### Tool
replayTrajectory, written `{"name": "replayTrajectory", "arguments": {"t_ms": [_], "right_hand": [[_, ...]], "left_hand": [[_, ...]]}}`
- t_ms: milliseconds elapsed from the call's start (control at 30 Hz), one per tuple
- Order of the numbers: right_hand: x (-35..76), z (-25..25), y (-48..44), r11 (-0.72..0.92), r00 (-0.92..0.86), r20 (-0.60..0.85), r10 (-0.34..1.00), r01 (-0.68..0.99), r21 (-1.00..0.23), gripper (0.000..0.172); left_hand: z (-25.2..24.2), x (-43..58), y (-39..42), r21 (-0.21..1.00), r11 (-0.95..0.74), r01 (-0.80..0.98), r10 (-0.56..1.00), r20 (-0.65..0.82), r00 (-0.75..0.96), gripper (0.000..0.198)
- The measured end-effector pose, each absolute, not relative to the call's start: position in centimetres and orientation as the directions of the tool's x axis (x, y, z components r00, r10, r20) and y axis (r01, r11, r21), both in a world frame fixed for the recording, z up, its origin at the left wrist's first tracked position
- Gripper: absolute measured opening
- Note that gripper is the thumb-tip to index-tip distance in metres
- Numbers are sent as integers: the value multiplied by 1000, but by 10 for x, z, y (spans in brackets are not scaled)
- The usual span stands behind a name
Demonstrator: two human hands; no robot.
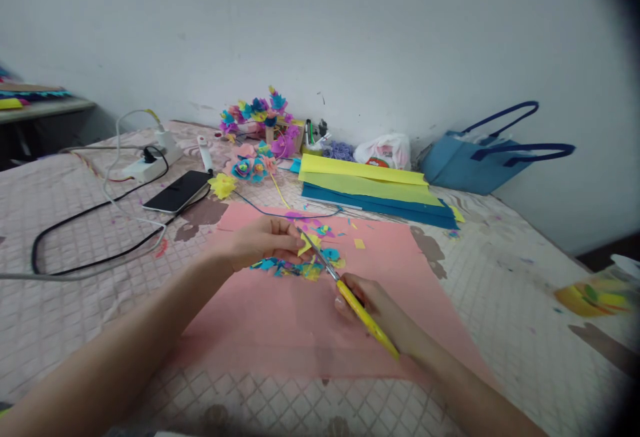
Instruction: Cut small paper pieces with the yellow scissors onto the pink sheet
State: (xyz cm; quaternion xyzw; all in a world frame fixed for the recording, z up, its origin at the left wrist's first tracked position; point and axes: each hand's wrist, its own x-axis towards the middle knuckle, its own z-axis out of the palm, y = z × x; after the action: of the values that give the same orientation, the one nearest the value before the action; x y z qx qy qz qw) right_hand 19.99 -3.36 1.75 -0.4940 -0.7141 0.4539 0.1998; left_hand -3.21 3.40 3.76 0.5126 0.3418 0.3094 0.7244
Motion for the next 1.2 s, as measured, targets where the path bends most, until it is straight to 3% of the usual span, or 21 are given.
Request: {"name": "replayTrajectory", "arguments": {"t_ms": [433,700,933,1200], "right_hand": [[200,15,-34,13,-402,-212,891,489,-872,11],[198,15,-34,-82,-401,-252,881,396,-915,15],[199,20,-35,-9,-469,-210,858,395,-919,28],[199,20,-36,-39,-459,-222,860,374,-927,18]], "left_hand": [[37,-35,35,948,296,-117,773,-166,612,19],[37,-36,37,944,304,-132,765,-159,624,17],[37,-36,36,944,307,-123,756,-163,634,16],[37,-37,37,937,327,-125,746,-175,643,17]]}}
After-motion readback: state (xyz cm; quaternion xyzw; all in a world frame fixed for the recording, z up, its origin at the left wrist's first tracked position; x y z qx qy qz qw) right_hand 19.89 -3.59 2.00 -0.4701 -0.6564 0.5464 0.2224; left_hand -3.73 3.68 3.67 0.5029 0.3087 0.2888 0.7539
